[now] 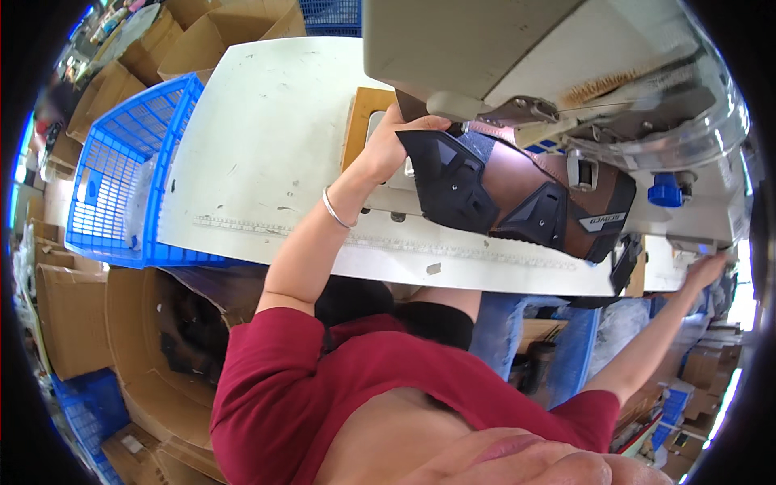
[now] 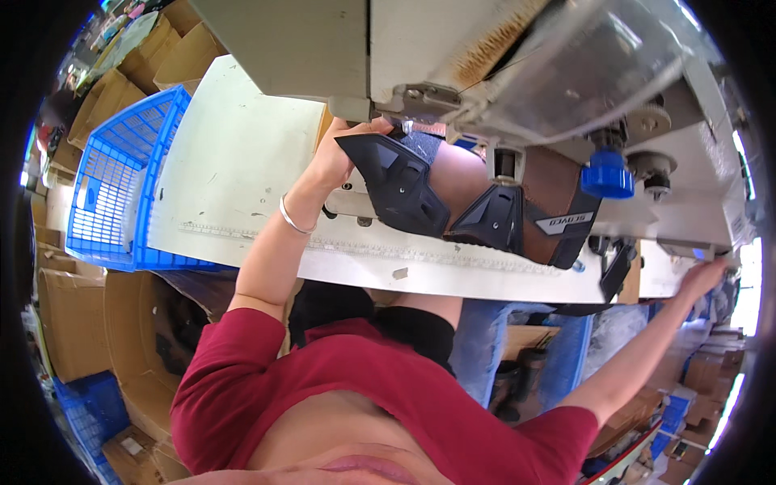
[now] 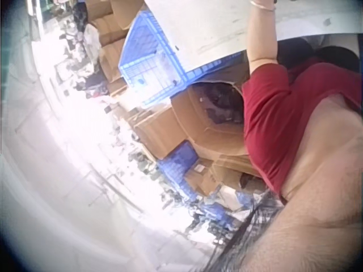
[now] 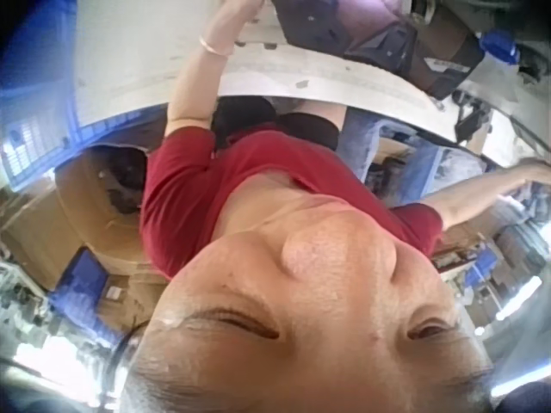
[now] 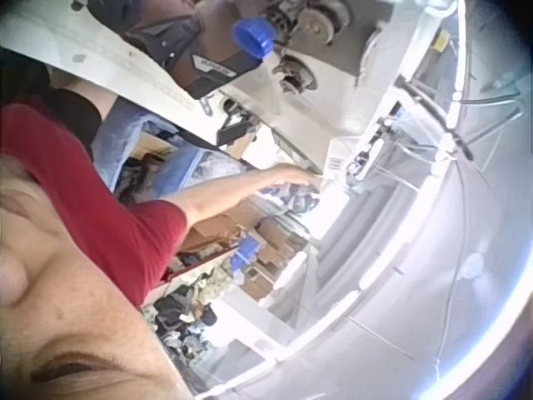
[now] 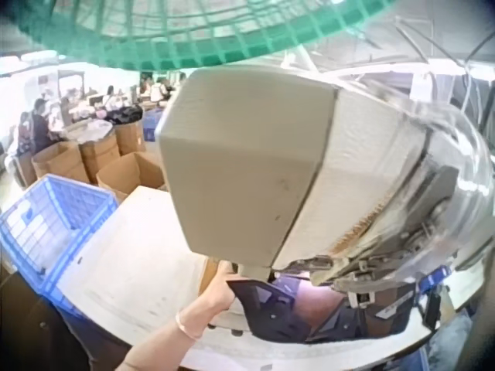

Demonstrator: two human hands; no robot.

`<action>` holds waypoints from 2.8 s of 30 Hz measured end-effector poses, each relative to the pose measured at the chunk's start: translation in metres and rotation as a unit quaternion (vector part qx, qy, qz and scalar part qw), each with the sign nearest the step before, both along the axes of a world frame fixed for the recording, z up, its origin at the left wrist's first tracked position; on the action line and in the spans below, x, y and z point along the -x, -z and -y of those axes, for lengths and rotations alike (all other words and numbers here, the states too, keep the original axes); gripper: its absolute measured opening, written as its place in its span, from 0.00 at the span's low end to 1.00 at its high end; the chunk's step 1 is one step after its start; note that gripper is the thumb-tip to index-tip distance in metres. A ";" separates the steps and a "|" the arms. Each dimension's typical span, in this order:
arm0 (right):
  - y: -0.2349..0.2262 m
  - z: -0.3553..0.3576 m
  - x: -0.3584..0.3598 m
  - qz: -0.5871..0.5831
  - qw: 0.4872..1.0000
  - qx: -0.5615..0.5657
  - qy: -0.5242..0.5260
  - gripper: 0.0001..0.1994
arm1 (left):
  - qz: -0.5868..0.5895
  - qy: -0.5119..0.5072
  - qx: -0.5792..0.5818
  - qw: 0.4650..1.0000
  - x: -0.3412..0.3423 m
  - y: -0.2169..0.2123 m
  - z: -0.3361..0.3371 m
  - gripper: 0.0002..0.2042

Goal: The person stitches various leather and synthetic components of a boot upper using an industrial sewing machine.

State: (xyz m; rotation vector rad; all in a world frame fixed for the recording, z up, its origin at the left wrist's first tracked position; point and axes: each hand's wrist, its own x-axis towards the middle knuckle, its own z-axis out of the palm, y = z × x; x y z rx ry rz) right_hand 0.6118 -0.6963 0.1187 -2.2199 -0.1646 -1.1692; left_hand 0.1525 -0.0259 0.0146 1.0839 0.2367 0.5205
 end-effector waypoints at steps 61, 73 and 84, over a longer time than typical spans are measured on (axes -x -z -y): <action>0.061 -0.403 0.373 -0.033 0.914 0.010 -0.404 0.23 | 0.013 -0.014 0.045 0.999 0.011 0.014 -0.003 0.24; 0.079 -0.403 0.381 -0.003 0.917 -0.032 -0.398 0.21 | 0.036 0.007 0.039 0.999 0.006 0.021 -0.010 0.21; 0.135 -0.429 0.217 -0.049 0.937 -0.049 -0.343 0.16 | -0.137 0.022 -0.197 0.971 0.060 -0.006 0.014 0.08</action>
